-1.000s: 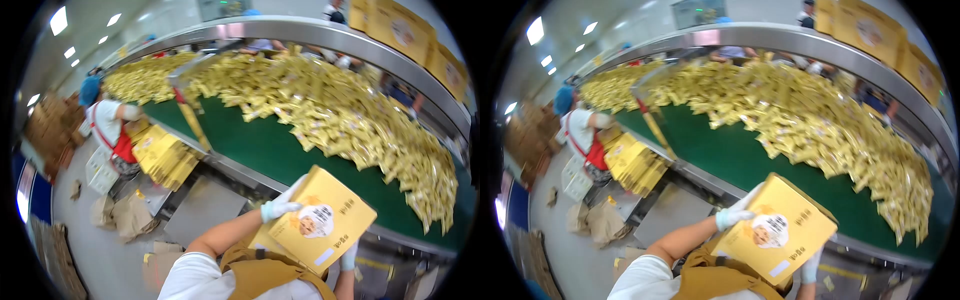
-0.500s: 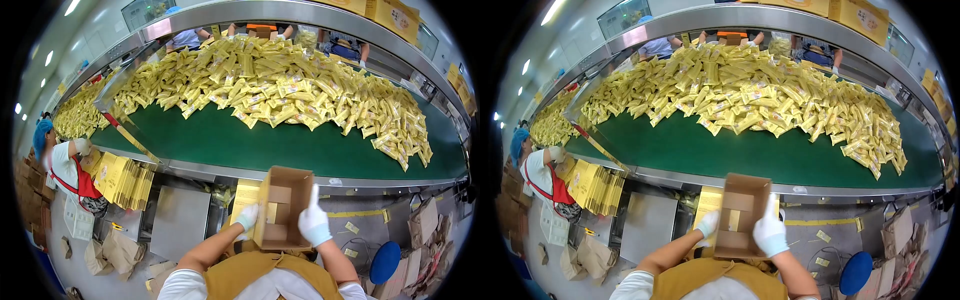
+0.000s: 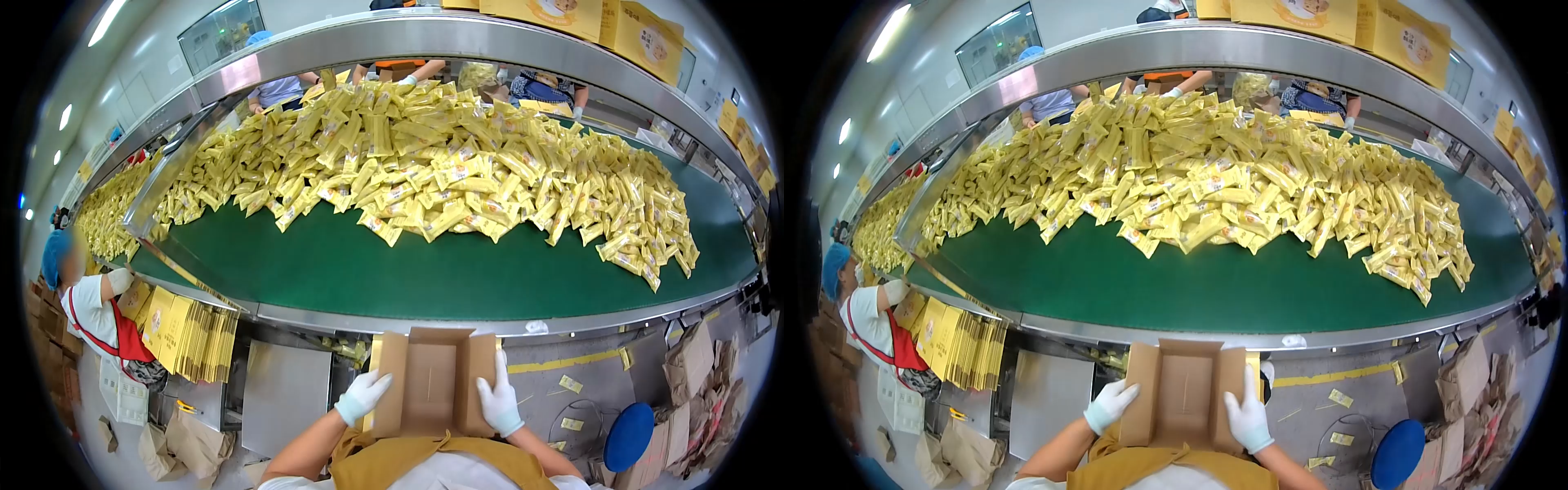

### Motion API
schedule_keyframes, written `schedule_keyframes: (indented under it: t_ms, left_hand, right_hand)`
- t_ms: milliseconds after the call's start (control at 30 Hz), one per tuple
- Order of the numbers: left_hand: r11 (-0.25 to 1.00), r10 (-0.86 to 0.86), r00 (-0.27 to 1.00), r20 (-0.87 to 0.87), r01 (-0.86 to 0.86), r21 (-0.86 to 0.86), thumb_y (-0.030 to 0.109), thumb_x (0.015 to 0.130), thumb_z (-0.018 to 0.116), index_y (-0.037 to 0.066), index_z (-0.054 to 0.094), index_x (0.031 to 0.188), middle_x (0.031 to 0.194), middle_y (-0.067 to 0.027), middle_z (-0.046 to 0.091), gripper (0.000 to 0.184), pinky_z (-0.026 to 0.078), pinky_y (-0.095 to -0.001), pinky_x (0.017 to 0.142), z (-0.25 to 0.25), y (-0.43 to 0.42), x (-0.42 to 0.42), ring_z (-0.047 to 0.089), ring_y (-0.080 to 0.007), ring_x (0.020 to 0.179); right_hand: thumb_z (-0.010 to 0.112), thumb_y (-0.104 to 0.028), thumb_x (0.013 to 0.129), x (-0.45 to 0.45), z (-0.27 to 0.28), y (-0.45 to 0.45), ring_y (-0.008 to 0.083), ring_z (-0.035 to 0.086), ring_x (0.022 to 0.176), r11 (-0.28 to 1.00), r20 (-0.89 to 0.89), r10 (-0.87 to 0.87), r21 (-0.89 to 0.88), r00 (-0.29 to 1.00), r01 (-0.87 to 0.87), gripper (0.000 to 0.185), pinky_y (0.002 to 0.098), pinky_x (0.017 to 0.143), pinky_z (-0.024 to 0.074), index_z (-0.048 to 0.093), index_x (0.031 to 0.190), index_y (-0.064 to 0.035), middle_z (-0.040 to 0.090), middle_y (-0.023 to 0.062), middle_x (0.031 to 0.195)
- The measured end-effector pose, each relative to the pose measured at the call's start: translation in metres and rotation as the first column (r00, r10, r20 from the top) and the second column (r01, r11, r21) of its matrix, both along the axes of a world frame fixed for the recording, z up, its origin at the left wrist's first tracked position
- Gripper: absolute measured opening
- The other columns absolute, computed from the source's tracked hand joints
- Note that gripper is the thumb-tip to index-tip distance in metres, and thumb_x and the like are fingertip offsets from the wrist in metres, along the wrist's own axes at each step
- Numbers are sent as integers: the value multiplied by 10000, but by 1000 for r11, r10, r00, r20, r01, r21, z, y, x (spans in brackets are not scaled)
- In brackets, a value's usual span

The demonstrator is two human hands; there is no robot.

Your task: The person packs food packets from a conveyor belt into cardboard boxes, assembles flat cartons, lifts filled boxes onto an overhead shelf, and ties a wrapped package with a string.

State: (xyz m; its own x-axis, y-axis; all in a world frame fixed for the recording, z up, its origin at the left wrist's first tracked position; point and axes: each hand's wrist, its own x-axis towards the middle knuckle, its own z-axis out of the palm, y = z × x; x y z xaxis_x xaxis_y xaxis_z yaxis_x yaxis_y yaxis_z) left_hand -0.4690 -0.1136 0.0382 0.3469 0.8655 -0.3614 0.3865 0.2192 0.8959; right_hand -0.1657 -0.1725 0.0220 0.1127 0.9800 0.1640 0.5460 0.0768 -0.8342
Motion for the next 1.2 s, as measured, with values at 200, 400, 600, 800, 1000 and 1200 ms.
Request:
schedule_keyframes:
  t_ms: [200, 400, 600, 800, 1000, 1200]
  left_hand:
    - [798, 341, 907, -248, -140, 586, 60, 923, 604, -45, 445, 1454, 1350, -257, 584, 564, 491, -430, 996, -85, -15, 36, 619, -382, 1139]
    - [436, 318, 931, -177, 22, 900, 67, 869, 664, 15, 546, 1373, 1336, -204, 581, 520, 413, -478, 1055, -25, 148, 43, 543, -393, 1214]
    - [562, 231, 942, -243, 75, 824, 401, 931, 676, 83, 545, 1409, 1437, -216, 525, 589, 356, -431, 1161, 12, 366, 95, 468, -392, 1356]
    - [860, 185, 669, -720, 245, 449, 758, 673, 717, 62, 419, 1501, 1582, -195, 338, 1122, 196, -569, 1208, 49, 410, 170, 267, -377, 1483]
    - [672, 275, 708, -650, 341, 657, 735, 711, 664, 90, 579, 1394, 1497, -209, 418, 944, 139, -657, 1179, 1, 392, 158, 265, -392, 1456]
    - [567, 200, 818, -540, 353, 745, 580, 714, 726, 155, 661, 1278, 1344, -265, 491, 709, 238, -560, 1153, -27, 329, 123, 412, -420, 1295]
  right_hand:
    - [566, -108, 959, -18, -64, 12, 422, 578, 1072, 924, 128, -90, -358, 988, 130, 505, 466, 935, 469, 452, 1432, 25, 620, 256, 1211]
    - [695, -97, 859, 50, 2, 179, 390, 577, 1119, 873, 423, -254, 488, 870, 18, 339, 489, 975, 438, 619, 1178, -13, 608, 225, 1209]
    - [559, -507, 969, 125, 8, 387, 455, 407, 1377, 982, 339, -163, 144, 926, 120, 541, 493, 1142, 339, 601, 1353, -128, 421, 311, 1474]
    - [483, -778, 861, 103, 0, 458, 558, 171, 1465, 936, 504, -213, -139, 837, 322, 804, 629, 1199, 129, 607, 1376, -174, 187, 346, 1601]
    - [640, -634, 846, 78, -12, 403, 530, 393, 1310, 954, 530, -301, 156, 793, 257, 625, 558, 1091, 368, 664, 1291, -195, 372, 305, 1506]
    - [646, -498, 902, 49, -22, 339, 461, 548, 1044, 986, 368, -159, 110, 916, 126, 395, 525, 925, 483, 692, 1128, -177, 560, 230, 1175]
